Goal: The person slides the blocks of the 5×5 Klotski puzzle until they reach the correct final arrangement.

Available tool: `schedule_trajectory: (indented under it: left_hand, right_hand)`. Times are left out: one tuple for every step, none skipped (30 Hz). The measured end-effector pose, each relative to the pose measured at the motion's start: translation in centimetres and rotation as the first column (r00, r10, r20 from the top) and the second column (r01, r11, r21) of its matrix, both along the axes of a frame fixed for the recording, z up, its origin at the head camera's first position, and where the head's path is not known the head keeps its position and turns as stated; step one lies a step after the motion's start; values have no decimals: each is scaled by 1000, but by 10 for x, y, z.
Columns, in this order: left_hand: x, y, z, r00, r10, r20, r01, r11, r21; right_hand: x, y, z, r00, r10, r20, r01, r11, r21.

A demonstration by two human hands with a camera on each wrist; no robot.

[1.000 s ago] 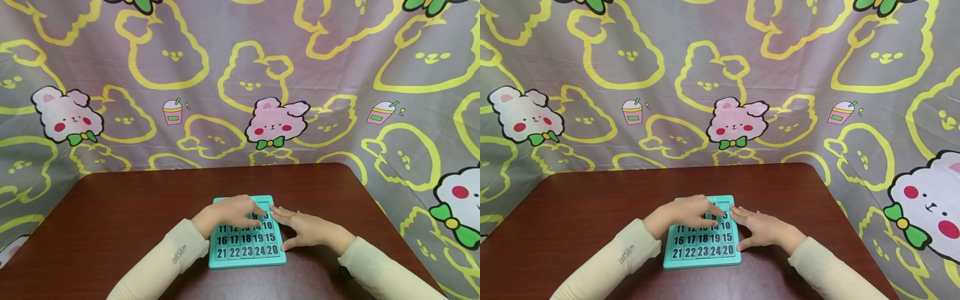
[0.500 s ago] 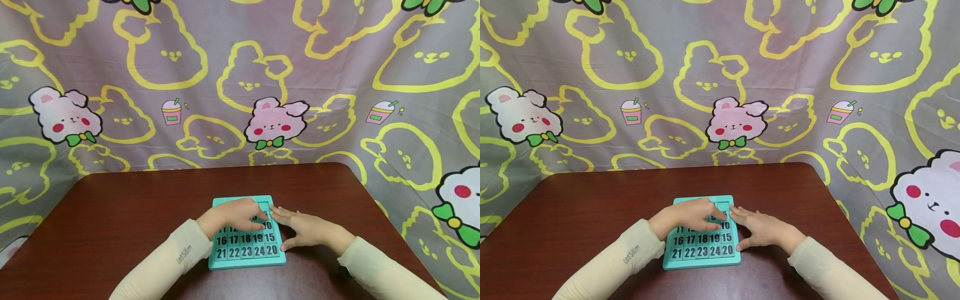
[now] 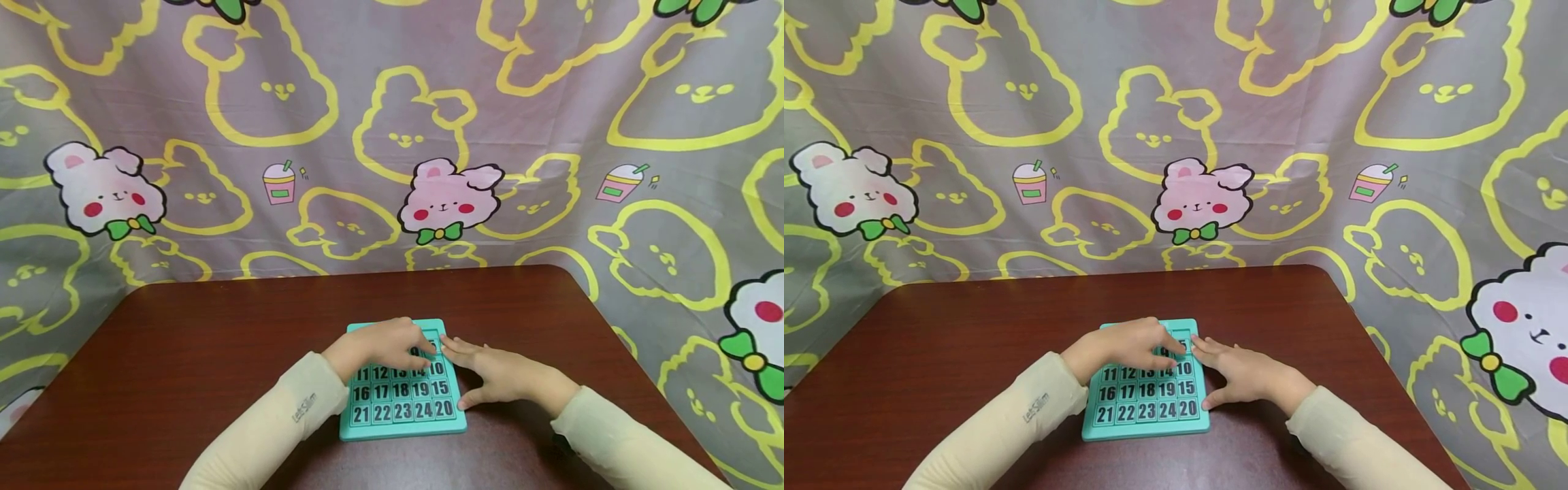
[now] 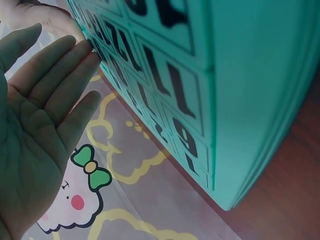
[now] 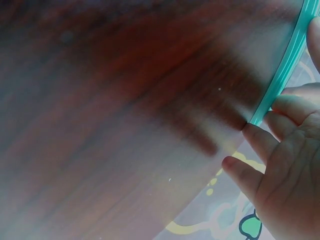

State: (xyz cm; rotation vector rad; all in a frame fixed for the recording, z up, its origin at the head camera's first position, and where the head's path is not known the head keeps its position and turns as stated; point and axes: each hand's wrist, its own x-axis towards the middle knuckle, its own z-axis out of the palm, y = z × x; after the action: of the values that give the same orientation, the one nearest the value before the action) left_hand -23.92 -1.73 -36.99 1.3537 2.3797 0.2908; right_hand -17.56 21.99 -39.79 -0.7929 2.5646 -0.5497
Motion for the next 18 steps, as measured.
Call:
schedule_trajectory:
  left_hand:
    - [-1, 0, 0, 1000, 2, 5, -2, 1000, -4]
    - [-1, 0, 1, 1000, 4, 8, -4, 1000, -7]
    - [-2, 1, 1, 1000, 6, 12, -6, 1000, -8]
    - [-3, 1, 1, 1000, 11, 16, -11, 1000, -7]
    - [-4, 1, 1, 1000, 13, 17, -13, 1000, -7]
    - [-5, 0, 0, 1000, 15, 14, -15, 1000, -5]
    - [-6, 0, 0, 1000, 16, 10, -15, 1000, -5]
    - [-7, 0, -1, 1000, 17, 7, -17, 1000, -4]
    - [-8, 0, -1, 1000, 19, 4, -19, 1000, -4]
    - [-9, 0, -2, 1000, 19, 1, -19, 1000, -3]
    - [-10, -1, -2, 1000, 20, -2, -20, 1000, -2]
    - [-11, -1, -3, 1000, 20, -6, -20, 1000, 1]
    - [-12, -1, -3, 1000, 20, -6, -20, 1000, 2]
    - [-14, -2, -3, 1000, 18, -4, -18, 1000, 8]
    - [-15, -2, -3, 1000, 17, 2, -17, 1000, 15]
    - [-16, -2, -4, 1000, 17, 7, -17, 1000, 21]
    - [-17, -2, -4, 1000, 17, 12, -17, 1000, 26]
    - [-18, -3, -4, 1000, 16, 19, -16, 999, 31]
  right_hand:
    - [0, 0, 0, 1000, -1, 1, 1, 1000, -2]
    - [0, 0, 0, 1000, -2, 2, 2, 1000, -1]
    - [0, 0, 0, 1000, -3, 3, 3, 1000, -1]
    - [1, 0, 0, 1000, -4, 5, 4, 1000, 0]
    - [1, 0, 0, 1000, -5, 6, 5, 1000, 0]
    - [1, 0, 0, 1000, -5, 7, 5, 1000, 1]
    - [1, 0, 0, 1000, -4, 7, 4, 1000, 2]
    - [1, 0, 0, 1000, -3, 6, 3, 1000, 3]
    - [1, 0, 0, 1000, -3, 6, 3, 1000, 3]
    - [1, 0, 0, 1000, -2, 6, 2, 1000, 3]
    - [1, 0, 0, 1000, 0, 5, 0, 1000, 4]
    - [1, 0, 0, 1000, 1, 3, -1, 1000, 4]
    - [1, 0, 0, 1000, 3, 1, -3, 1000, 4]
    - [1, 0, 0, 1000, 4, 0, -4, 1000, 5]
    - [1, 0, 0, 1000, 4, -1, -4, 1000, 4]
    - [1, 0, 0, 1000, 5, -2, -5, 1000, 5]
    - [1, 0, 0, 1000, 7, -3, -7, 1000, 5]
    - [0, 0, 0, 1000, 7, -2, -7, 1000, 5]
